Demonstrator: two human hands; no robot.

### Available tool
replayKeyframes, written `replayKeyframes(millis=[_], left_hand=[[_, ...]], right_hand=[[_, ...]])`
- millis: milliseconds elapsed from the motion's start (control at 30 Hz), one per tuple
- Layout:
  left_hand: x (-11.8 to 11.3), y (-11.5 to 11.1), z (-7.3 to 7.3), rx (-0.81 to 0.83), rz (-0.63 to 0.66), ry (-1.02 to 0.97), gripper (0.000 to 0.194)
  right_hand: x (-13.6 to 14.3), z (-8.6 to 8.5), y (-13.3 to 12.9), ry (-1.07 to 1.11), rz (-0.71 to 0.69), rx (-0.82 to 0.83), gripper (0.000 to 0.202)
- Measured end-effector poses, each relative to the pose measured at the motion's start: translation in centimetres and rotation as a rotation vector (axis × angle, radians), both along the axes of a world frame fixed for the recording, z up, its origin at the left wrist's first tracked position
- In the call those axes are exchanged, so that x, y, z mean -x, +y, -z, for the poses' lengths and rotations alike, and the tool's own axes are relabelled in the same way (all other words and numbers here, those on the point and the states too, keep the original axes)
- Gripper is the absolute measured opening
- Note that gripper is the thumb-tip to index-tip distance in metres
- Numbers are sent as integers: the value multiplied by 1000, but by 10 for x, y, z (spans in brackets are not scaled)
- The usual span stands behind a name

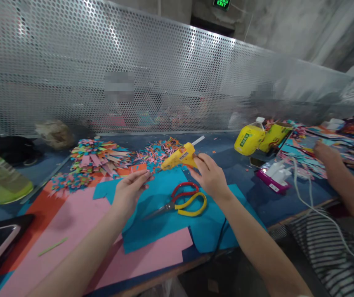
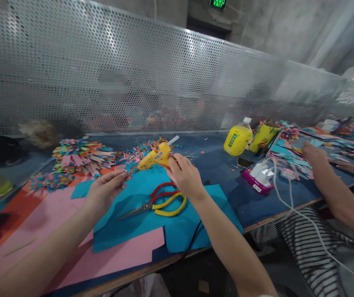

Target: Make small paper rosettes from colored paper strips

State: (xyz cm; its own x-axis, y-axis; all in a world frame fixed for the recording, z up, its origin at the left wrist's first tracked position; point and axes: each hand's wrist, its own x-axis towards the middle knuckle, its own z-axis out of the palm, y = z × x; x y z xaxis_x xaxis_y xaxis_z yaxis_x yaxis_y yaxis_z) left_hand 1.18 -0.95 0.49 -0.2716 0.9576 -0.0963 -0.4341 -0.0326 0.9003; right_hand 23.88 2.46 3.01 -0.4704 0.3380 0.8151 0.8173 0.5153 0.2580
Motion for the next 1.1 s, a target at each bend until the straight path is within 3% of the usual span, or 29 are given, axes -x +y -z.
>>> replayKeyframes(millis=[300,567,1100], left_hand=[[-1,1,5,-12,39,29,32],[1,2,3,-4,5,1,32],[1,1,3,-17,7,-4,33]], right_hand=[[-1,2,1,13,-31,62,27],[-1,0,1,-11,-9,-2,26],[-2,3,2,-12,-25,75,28]])
